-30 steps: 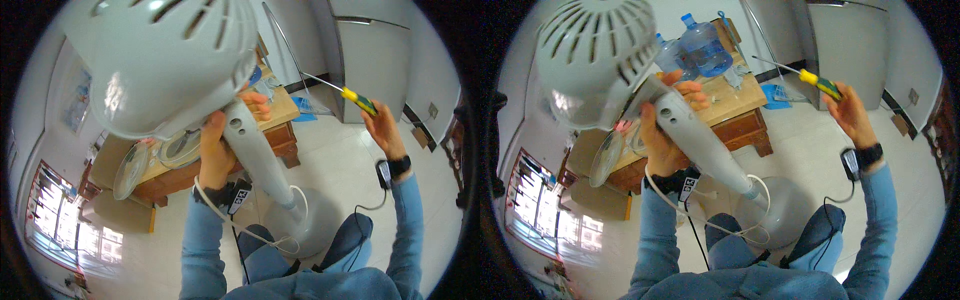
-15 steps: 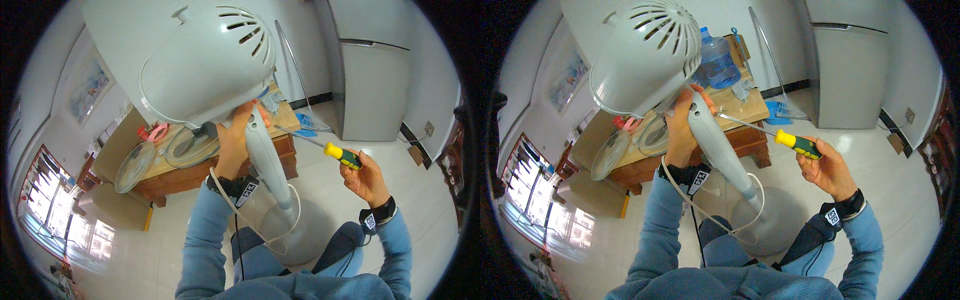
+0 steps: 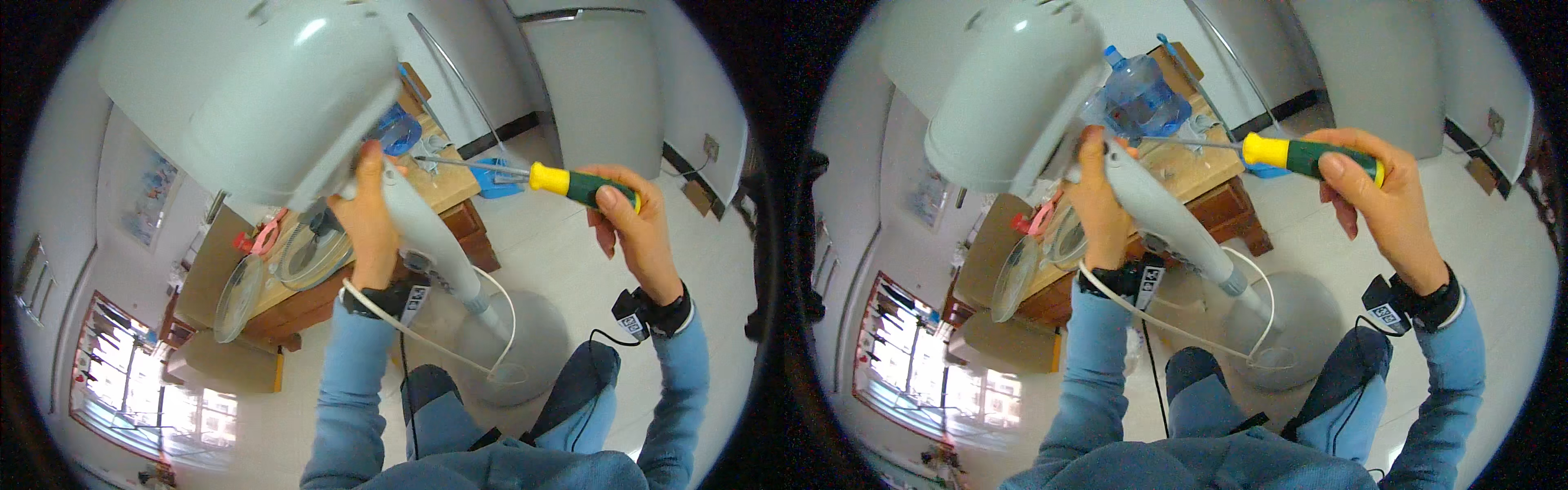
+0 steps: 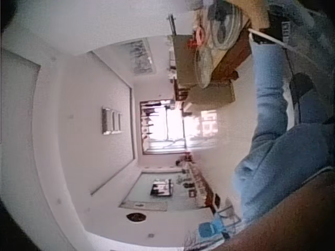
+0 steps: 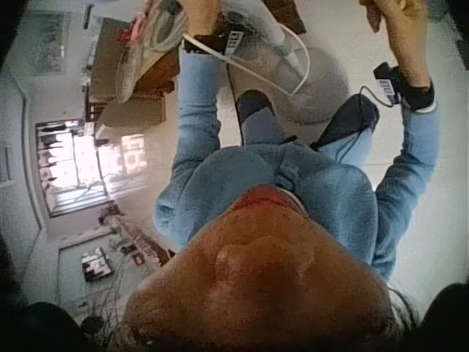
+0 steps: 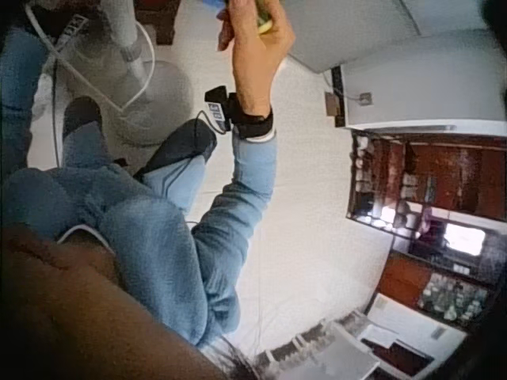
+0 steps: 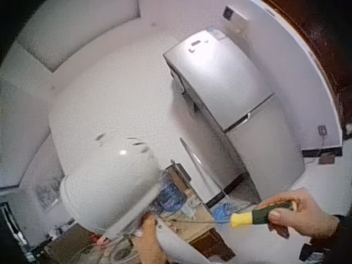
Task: The person assembles a standing fan by attaching the motor housing to the stand and tightening multiple screws with a screwdriver. They rotate the fan head to access different screw locations and secure the components together.
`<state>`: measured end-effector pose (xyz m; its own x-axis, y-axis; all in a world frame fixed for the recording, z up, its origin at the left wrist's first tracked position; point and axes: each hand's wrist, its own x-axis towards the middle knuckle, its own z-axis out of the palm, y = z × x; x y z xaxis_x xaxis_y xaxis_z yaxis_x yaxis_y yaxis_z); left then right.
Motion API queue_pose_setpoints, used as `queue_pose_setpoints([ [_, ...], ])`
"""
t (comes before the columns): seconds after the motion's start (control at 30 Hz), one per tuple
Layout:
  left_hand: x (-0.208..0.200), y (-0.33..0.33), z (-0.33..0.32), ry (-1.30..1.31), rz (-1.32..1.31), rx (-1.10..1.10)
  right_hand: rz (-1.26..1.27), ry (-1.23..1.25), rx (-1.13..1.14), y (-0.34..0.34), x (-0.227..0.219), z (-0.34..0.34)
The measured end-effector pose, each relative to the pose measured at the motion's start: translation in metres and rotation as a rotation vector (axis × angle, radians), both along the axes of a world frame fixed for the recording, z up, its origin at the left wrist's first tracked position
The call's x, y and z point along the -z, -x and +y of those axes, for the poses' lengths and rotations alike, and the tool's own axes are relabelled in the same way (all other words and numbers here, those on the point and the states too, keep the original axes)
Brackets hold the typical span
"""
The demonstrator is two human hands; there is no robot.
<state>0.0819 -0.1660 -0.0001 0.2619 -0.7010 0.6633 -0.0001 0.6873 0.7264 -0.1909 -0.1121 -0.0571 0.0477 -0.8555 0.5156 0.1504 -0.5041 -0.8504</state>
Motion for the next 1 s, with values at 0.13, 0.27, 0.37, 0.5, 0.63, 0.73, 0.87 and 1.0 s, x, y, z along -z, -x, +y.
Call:
queue_pose_setpoints([
  [0.13, 0.009, -0.023, -0.003, 0.036, 0.026, 0.18, 0.01, 0.063, 0.02, 0.007, 0.006, -0.014],
  [0.27, 0.012, -0.024, 0.002, 0.081, -0.108, 0.175, 0.032, 0.199, 0.012, 0.0, 0.019, -0.028],
  [0.37, 0.009, -0.018, 0.006, 0.079, -0.152, 0.129, -0.054, 0.292, -0.036, -0.004, 0.032, -0.037],
  [0.5, 0.006, -0.015, 0.006, 0.06, -0.124, 0.165, -0.102, 0.248, -0.098, 0.002, 0.039, -0.044],
  [0.63, 0.007, -0.013, 0.006, 0.075, -0.149, 0.097, -0.084, 0.296, -0.129, 0.002, 0.038, -0.049],
  [0.73, 0.008, -0.011, 0.008, 0.08, -0.155, 0.083, -0.063, 0.351, -0.106, 0.0, 0.04, -0.05],
  [0.87, 0.01, -0.012, 0.009, 0.084, -0.137, 0.099, -0.012, 0.284, -0.12, 0.0, 0.044, -0.05],
  [1.0, 0.011, -0.018, 0.009, 0.069, -0.159, 0.145, -0.09, 0.338, -0.113, -0.002, 0.047, -0.052],
])
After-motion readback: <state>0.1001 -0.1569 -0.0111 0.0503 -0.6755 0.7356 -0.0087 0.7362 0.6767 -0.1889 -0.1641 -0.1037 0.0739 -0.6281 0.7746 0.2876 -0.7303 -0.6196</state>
